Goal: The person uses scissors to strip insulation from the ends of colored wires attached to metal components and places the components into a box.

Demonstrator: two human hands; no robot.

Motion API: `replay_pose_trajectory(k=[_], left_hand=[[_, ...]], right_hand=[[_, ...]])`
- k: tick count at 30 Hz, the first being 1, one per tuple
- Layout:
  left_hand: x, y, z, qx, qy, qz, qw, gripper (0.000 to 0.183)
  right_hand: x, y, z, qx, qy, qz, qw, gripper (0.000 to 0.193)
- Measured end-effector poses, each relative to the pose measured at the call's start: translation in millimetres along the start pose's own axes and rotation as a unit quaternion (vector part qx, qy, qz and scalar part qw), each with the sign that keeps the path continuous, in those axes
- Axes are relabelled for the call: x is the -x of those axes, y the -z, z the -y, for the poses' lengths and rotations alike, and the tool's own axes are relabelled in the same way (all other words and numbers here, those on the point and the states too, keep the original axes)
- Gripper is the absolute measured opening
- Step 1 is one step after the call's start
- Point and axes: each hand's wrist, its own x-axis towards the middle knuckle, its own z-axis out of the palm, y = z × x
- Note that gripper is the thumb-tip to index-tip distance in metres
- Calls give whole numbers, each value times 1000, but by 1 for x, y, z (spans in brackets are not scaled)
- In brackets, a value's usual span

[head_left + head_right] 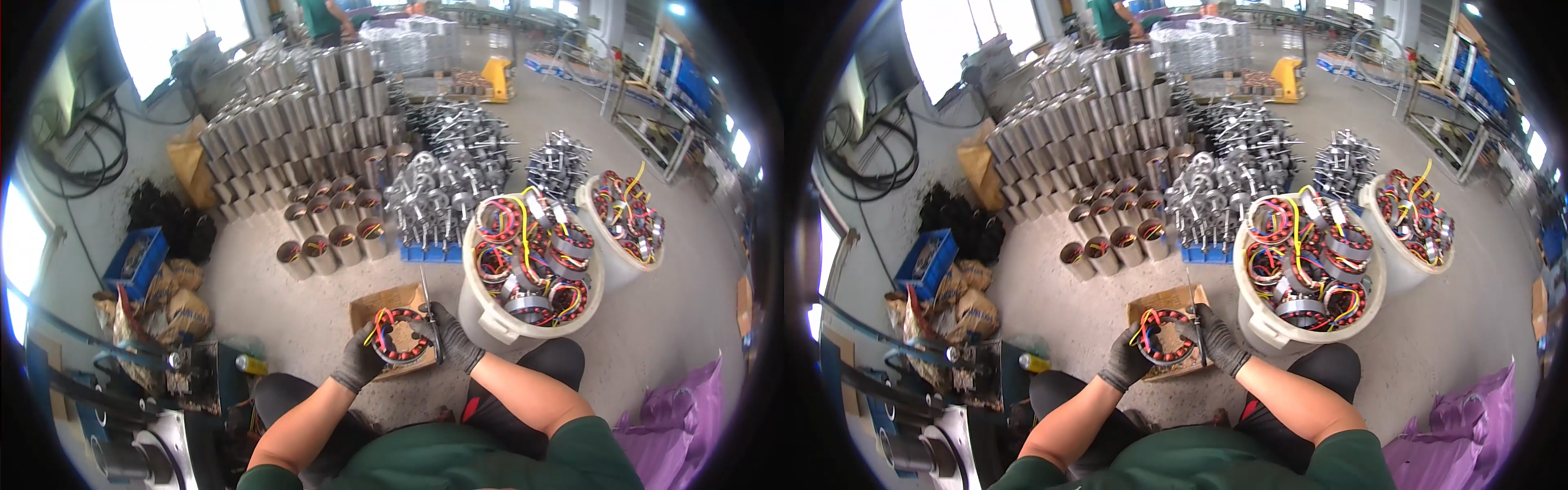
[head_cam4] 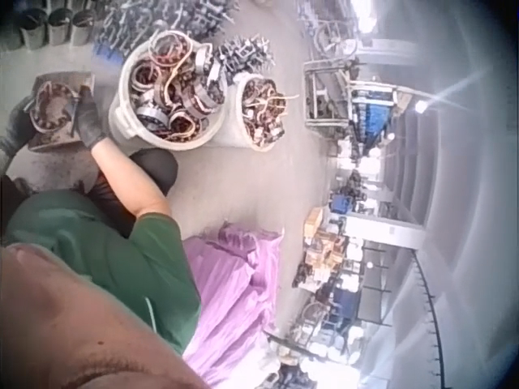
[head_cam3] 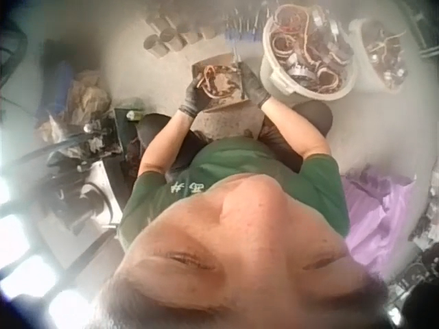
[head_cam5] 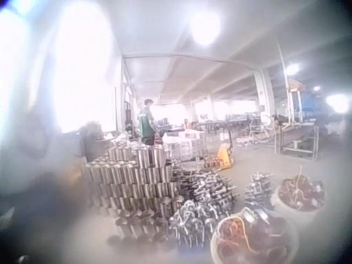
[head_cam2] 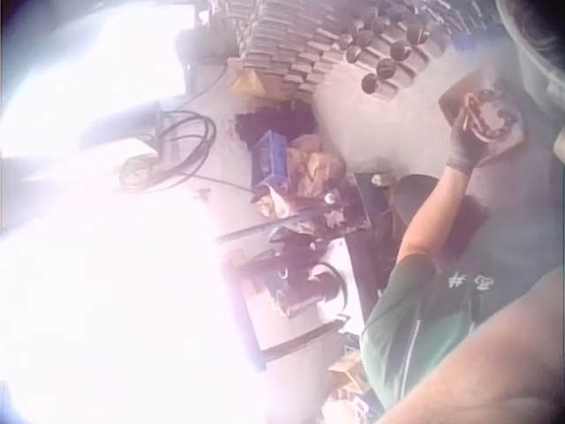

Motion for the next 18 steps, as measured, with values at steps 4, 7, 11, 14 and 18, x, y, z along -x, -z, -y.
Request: replay_pose_trajectory(k=[4, 7, 11, 14, 18], left_hand=[[-3, 14, -1, -29, -7, 71, 997, 64], [-9, 28, -10, 3, 28, 223, 974, 70], [-26, 38, -10, -387, -146, -25, 910, 29], [-35, 29, -7, -530, -305, -84, 787, 42], [-29, 2, -8, -588, -285, -94, 751, 74]], right_hand=[[-13, -1, -29, 115, -37, 3, 993, 50], [-25, -1, -44, -74, -148, 36, 986, 42], [-14, 13, -43, -270, -218, 177, 921, 39], [-6, 10, -35, -378, -264, 159, 873, 42], [-2, 0, -29, -379, -291, 129, 869, 33]])
